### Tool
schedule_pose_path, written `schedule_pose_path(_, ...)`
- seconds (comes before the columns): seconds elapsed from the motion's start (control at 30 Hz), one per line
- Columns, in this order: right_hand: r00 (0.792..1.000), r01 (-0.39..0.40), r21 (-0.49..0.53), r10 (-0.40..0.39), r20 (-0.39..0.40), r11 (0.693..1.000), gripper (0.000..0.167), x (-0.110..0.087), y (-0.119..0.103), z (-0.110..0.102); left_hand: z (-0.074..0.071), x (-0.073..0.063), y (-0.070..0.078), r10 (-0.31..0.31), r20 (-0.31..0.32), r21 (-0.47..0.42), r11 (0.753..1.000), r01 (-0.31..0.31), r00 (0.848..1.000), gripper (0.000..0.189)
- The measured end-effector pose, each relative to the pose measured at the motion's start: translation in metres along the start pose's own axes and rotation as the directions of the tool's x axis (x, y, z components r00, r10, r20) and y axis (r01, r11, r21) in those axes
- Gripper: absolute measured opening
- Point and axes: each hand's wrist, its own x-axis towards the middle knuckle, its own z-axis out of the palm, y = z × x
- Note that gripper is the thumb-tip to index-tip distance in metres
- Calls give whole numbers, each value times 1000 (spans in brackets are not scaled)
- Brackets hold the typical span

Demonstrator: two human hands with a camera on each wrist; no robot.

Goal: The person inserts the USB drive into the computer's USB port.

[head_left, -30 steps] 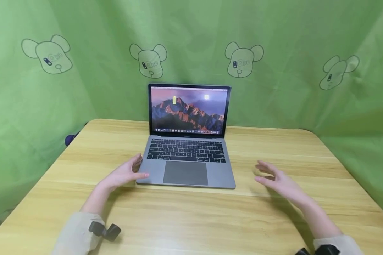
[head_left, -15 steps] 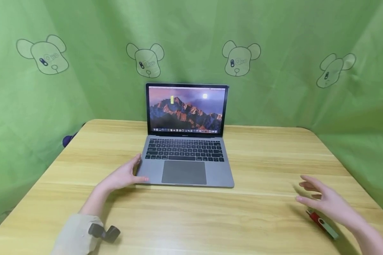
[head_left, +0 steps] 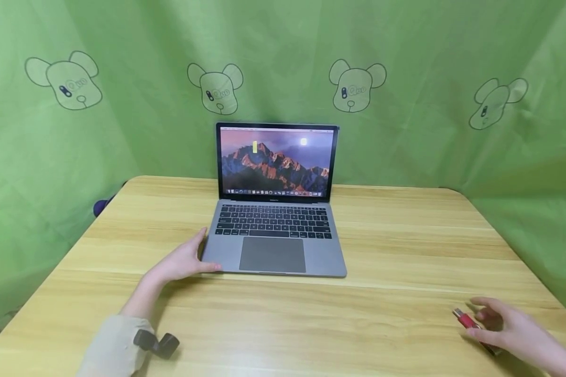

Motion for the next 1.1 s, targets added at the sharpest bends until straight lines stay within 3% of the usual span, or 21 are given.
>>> schedule_pose_path(0.17, 997, -52, -20, 52, 49, 998, 57, -3, 1, 3, 1, 1, -2, -7, -10, 20, 1000, 7, 1000, 113)
schedule_pose_path(0.43, 992, -93, -49, 97, 77, 994, 35, -2, -1, 6, 7, 2, -7, 76, -25, 33, 997, -76, 997, 116)
schedule_pose_path(0.6, 992, -99, -66, 103, 76, 993, 28, 1, -2, 8, 9, 4, -9, 102, -25, 109, 989, -99, 994, 117)
schedule_pose_path(0.83, 996, -64, -69, 68, 59, 996, 26, 4, -6, 6, 7, 4, -6, 105, -36, 328, 941, -88, 994, 117)
schedule_pose_path(1.1, 998, 33, -66, -37, -60, 997, 19, 5, -21, -3, 6, 5, -2, 109, -58, 434, 898, -73, 992, 108)
